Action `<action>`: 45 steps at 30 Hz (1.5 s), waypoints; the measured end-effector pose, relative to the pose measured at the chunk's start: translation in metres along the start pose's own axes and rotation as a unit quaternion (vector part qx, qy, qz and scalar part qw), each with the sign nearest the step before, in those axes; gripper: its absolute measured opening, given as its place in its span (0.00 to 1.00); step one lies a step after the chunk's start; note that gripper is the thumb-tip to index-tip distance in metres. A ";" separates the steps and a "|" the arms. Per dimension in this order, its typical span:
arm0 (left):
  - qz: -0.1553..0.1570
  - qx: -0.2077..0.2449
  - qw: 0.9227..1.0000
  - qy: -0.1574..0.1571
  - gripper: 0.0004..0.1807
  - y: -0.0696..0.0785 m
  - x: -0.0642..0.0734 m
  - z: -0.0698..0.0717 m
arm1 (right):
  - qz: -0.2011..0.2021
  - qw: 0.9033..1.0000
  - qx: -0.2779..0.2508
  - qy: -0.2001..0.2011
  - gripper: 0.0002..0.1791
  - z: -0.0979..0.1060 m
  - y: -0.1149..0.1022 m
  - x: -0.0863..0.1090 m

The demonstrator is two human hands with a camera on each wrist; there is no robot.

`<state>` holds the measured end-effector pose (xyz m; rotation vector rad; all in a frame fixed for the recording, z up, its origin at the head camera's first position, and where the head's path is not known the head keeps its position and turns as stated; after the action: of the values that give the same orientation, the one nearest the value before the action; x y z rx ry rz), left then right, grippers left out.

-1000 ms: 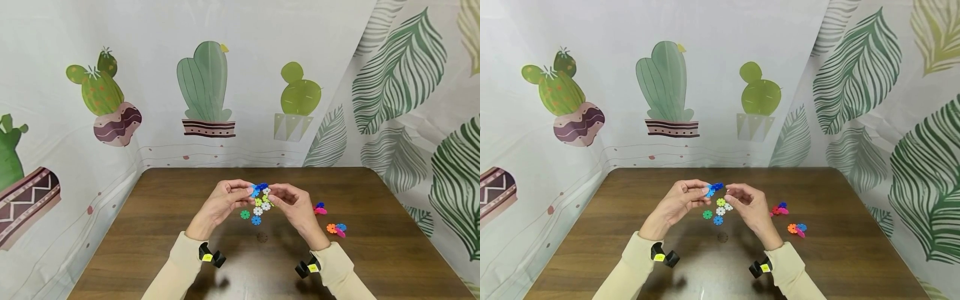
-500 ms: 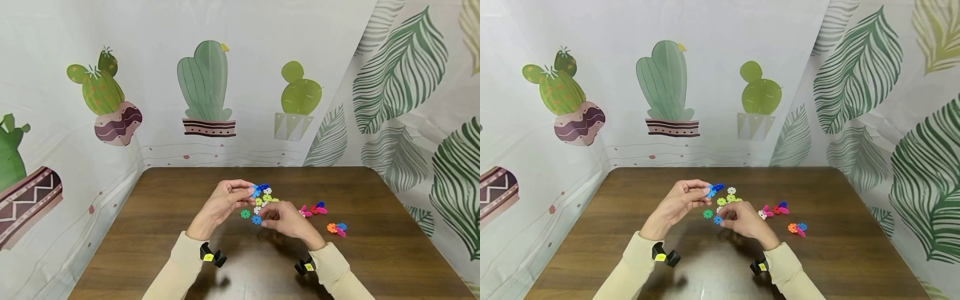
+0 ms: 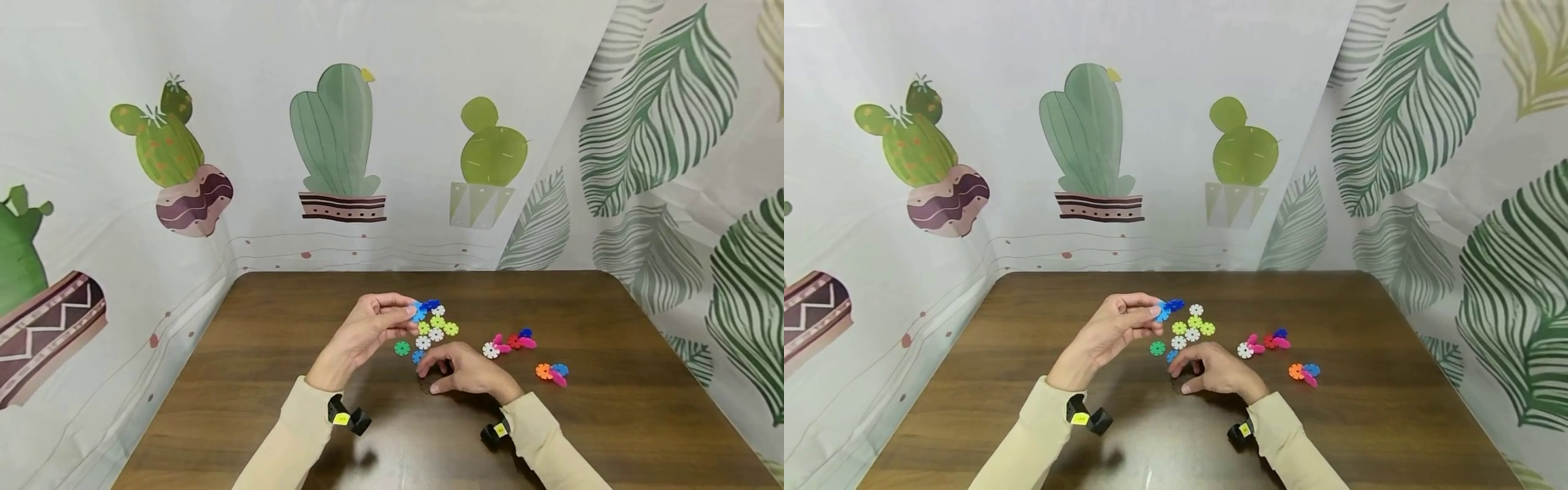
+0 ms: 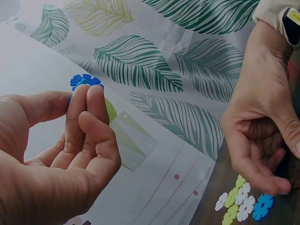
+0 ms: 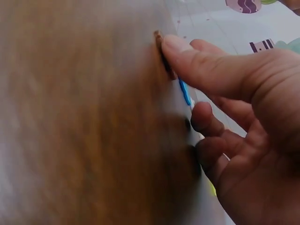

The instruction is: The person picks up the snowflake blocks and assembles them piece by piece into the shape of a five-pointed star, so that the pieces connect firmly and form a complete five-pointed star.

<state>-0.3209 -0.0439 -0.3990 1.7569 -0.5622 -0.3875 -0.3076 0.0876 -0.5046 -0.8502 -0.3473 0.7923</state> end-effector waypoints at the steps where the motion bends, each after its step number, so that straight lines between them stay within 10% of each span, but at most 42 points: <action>1: -0.002 0.001 1.000 0.002 0.11 0.001 0.000 0.002 | -0.004 1.000 -0.002 0.001 0.16 0.000 0.001 0.000; 15: -0.005 0.014 0.997 0.082 0.11 -0.005 -0.004 0.047 | -0.035 0.991 -0.114 0.056 0.13 0.011 0.006 0.000; 22: -0.002 0.012 0.994 0.111 0.08 -0.010 -0.007 0.058 | -0.026 0.977 -0.119 0.174 0.09 0.051 -0.028 0.007; 35: -0.019 0.027 0.998 0.053 0.09 0.013 0.007 0.021 | 0.073 0.920 -0.158 0.352 0.08 0.122 -0.111 0.031; 45: -0.007 0.023 1.000 0.018 0.10 0.010 0.009 0.002 | 0.108 0.914 -0.182 0.347 0.12 0.118 -0.122 0.032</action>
<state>-0.3162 -0.0530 -0.3898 1.8100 -0.5367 -0.3537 -0.2944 0.1250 -0.3369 -1.4762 0.2483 0.5816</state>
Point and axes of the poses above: each hand's wrist, its own x-axis away from the middle knuckle, its own z-axis out of the back of the hand, y = z × x, the point moved 10 cm from there along -x, towards the middle knuckle, and after that the axes turned 5 degrees about -y, right-handed, at the moved point
